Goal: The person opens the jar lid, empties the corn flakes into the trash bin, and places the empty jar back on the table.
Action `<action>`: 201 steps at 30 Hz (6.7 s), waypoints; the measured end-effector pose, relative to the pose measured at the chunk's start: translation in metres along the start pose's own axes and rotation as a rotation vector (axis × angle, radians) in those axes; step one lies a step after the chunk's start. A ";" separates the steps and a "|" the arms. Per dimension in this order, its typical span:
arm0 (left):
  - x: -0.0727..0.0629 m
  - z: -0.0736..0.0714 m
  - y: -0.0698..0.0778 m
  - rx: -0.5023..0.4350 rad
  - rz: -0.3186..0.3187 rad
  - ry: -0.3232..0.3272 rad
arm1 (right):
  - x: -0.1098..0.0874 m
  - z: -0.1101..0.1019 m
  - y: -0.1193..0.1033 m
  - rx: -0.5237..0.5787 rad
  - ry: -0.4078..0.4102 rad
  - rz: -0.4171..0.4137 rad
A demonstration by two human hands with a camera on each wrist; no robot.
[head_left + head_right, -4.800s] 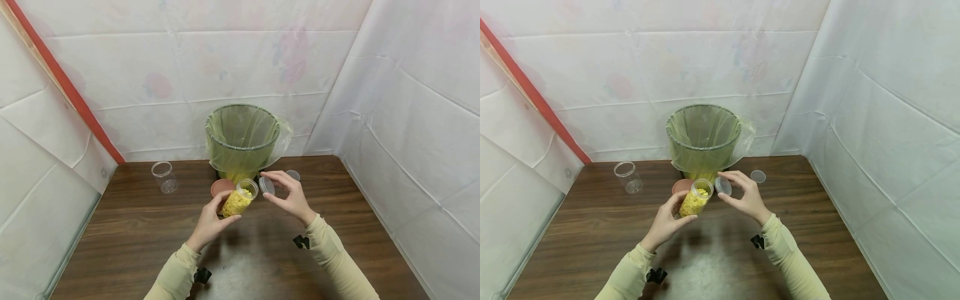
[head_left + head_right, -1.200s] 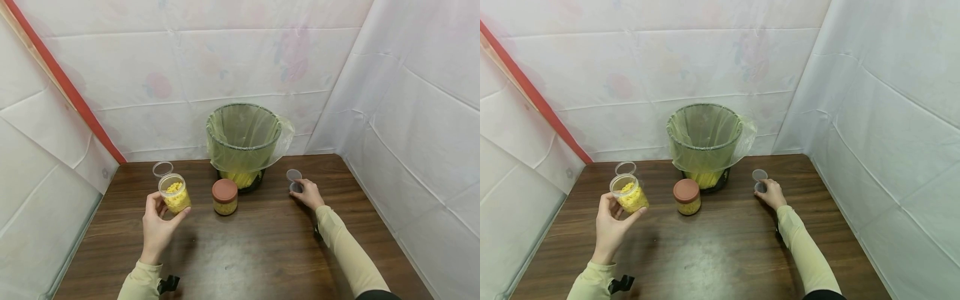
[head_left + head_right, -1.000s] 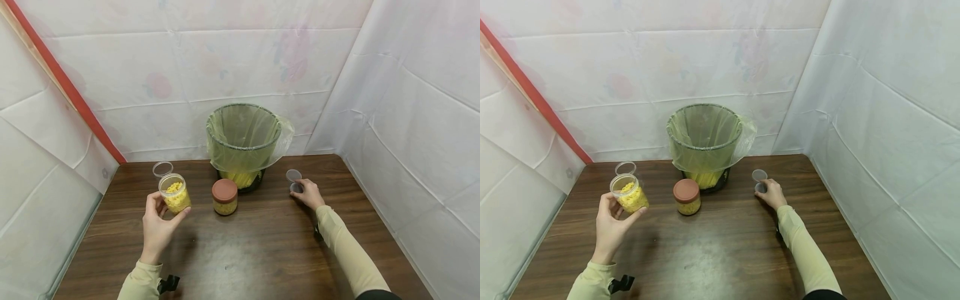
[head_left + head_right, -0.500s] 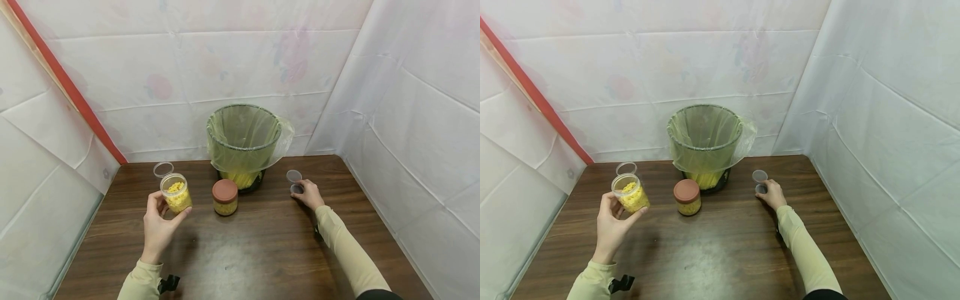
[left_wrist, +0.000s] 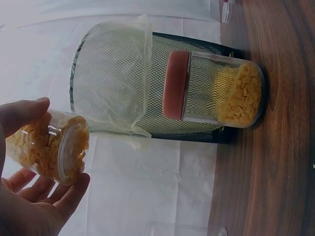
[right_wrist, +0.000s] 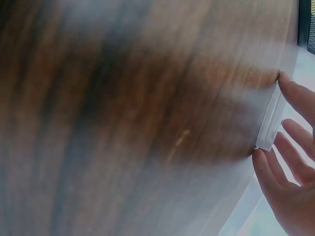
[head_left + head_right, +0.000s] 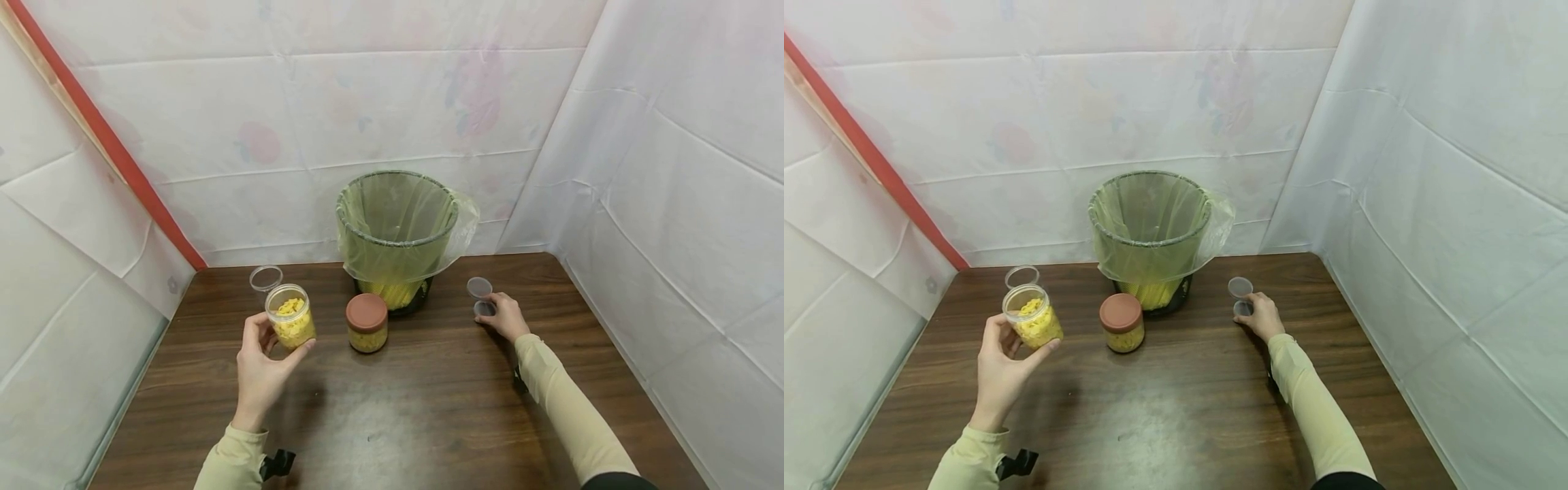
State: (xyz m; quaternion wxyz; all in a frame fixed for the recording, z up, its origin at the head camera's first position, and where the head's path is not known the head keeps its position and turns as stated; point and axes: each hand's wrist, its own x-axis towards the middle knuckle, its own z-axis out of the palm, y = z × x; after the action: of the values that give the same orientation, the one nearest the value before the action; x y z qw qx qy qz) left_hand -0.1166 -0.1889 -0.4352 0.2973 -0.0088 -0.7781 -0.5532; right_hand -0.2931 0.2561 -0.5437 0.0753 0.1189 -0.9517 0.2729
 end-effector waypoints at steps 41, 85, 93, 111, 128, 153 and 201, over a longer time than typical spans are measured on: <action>0.039 0.025 0.028 -0.129 0.035 0.031 | -0.029 -0.055 -0.051 0.026 0.255 -0.013; 0.092 0.039 0.060 -0.055 0.028 -0.009 | 0.061 -0.099 -0.192 0.198 0.320 0.069; 0.099 0.043 0.059 -0.032 0.054 -0.010 | 0.067 -0.096 -0.196 0.275 0.283 0.110; 0.114 0.056 0.067 0.040 0.105 -0.040 | 0.069 -0.088 -0.197 0.309 0.269 0.104; 0.122 0.066 0.070 0.166 0.162 -0.015 | 0.069 -0.079 -0.198 0.276 0.351 0.117; 0.135 0.065 0.074 0.127 0.206 -0.018 | 0.072 -0.072 -0.205 0.264 0.341 0.115; 0.143 0.067 0.074 0.141 0.182 0.033 | 0.074 -0.069 -0.206 0.257 0.352 0.131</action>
State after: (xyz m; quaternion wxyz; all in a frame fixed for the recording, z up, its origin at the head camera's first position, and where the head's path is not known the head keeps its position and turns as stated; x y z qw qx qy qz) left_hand -0.2395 -0.1474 -0.3188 0.3591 -0.0495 -0.8060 -0.4679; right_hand -0.3033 0.1100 -0.3673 0.2065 0.0162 -0.8871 0.4126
